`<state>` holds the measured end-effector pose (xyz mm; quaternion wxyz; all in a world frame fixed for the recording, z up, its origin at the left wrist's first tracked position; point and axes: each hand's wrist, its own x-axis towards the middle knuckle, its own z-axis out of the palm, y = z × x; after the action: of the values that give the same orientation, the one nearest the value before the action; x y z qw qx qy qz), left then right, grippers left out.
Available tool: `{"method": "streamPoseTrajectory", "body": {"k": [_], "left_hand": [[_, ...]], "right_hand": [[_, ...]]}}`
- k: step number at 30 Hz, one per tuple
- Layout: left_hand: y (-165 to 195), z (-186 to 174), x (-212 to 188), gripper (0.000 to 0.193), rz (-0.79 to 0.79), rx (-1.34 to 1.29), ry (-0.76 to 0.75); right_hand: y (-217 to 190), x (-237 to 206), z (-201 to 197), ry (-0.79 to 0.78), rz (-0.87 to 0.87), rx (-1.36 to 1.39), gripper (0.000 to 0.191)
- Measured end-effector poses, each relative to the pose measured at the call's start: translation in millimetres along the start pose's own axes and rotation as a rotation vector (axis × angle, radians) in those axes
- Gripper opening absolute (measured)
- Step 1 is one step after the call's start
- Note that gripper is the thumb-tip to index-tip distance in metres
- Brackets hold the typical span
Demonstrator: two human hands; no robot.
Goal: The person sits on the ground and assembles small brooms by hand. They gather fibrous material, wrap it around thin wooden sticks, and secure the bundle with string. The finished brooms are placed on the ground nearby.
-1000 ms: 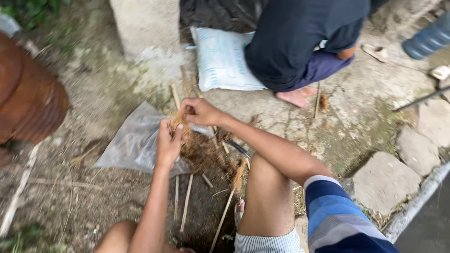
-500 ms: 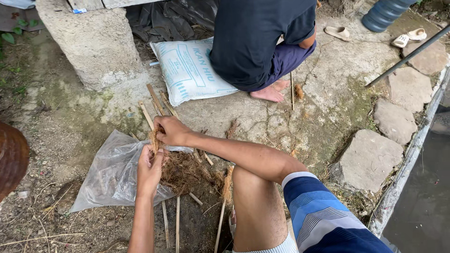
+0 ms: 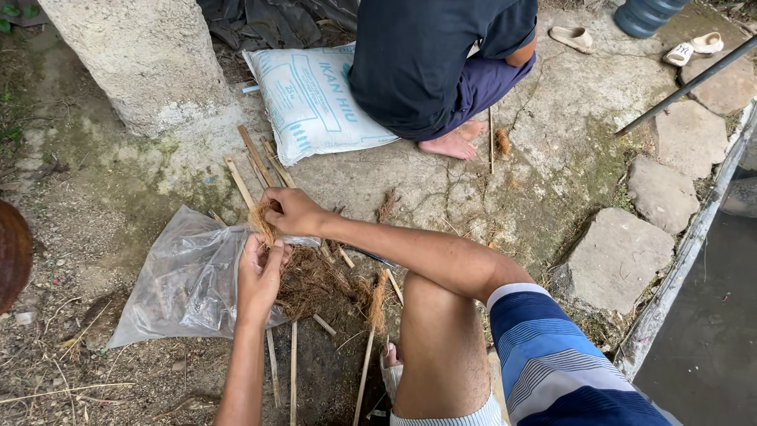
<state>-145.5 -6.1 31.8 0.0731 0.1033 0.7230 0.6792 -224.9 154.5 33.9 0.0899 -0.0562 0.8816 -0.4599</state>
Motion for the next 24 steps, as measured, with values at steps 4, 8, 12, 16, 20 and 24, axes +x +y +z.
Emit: {"method": "streamPoseTrajectory", "body": {"k": [4,8,12,16,20,24], "left_hand": [[-10,6,-4,0.01,-0.04,-0.049,0.11],[-21,6,-7,0.012,0.005,0.013,0.038],[-28,-8,-8,0.021,0.013,0.215,-0.045],[-34,-30,-3,0.034,-0.072,-0.188,0.186],[-39,-34,11,0.066,-0.036,-0.62,0.117],[-43,-24,4,0.068,-0.074,-0.469,0.082]], "right_hand": [[-6,-11,-1,-0.182,0.212,0.162,0.062],[-19,-21,-3,-0.191,0.186,0.299,0.023],[-29,-31,-11,-0.087,0.156,0.229,0.026],[-29,-31,-13,-0.105,-0.039,0.177,0.025],[-25,-25,-6,-0.131,-0.26,0.184,0.023],[-30,-31,20,-0.083,-0.34,0.14,0.023]]}}
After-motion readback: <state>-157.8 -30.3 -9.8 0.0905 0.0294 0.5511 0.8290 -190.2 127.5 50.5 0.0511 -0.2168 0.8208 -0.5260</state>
